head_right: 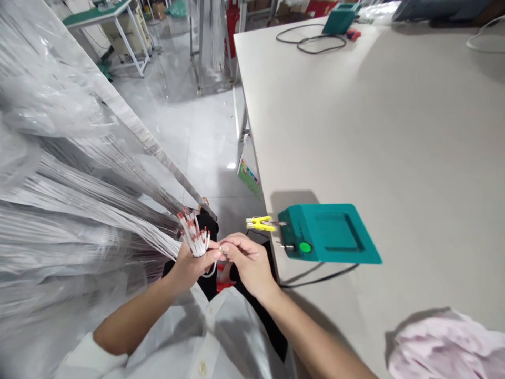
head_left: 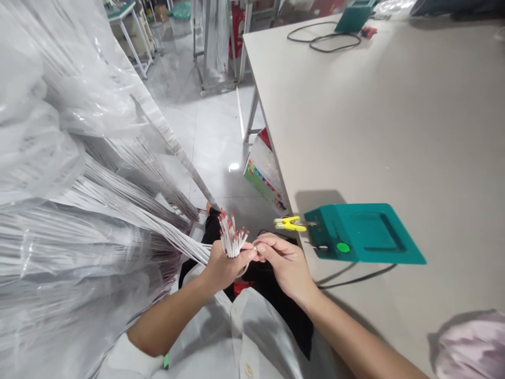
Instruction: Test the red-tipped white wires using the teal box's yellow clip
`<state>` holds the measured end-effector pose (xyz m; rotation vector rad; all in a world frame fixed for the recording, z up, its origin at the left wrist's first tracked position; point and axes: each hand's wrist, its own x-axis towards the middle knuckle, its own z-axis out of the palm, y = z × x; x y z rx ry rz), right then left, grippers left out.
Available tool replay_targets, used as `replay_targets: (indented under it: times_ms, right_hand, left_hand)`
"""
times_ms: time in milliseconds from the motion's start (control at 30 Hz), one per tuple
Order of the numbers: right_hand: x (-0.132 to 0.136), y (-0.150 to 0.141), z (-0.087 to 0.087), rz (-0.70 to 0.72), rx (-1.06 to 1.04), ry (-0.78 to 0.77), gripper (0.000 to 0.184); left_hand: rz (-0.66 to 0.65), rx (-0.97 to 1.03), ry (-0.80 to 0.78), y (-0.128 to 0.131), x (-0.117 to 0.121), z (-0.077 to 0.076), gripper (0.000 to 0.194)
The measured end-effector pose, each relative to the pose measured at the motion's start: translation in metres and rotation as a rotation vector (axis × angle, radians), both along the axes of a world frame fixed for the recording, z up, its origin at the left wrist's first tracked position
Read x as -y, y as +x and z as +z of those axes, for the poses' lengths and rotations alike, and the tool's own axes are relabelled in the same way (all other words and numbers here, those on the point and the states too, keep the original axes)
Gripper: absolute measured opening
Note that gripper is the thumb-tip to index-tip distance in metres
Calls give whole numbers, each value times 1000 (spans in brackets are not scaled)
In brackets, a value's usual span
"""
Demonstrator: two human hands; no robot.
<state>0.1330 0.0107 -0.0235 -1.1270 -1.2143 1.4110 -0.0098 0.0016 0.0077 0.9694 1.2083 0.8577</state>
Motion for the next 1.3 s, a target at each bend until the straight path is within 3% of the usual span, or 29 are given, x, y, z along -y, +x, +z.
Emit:
replay_targets:
  times_ms: [100,200,333,567,667,733,900,1000,1133,1300]
  right_hand:
    - [5,-2,-1,-94,300,253,12]
    - [9,-1,-6,-78,592,550,13]
    - [9,5,-13,-50,931,887,14]
    - [-1,13,0,131,1112,1216,18]
    - [-2,18,4,249,1133,1203,18]
    - [0,20,4,293,1097,1101,18]
    - [5,15,5,98,765,671,16]
    - [5,8,8,99,615,540,13]
    - [3,4,8,145,555,558,12]
    - [2,11,5,205,788,743,16]
  left_hand:
    - [89,-30,-43,8,5,-3,20]
    - [206,-20,-50,16,11,-15,14]
    - [213,-42,-15,17,16,-28,15]
    - [221,75,-87,11,20,-23,11]
    - [259,87,-123,9,20,-22,13]
    - [282,82,-134,6,18,-20,12]
    - [203,41,-176,0,14,-12,13]
    - [141,49,-79,-2,14,-12,14]
    - [71,10,-5,-5,15,-17,15]
    - [74,-54,-14,-1,15,-22,14]
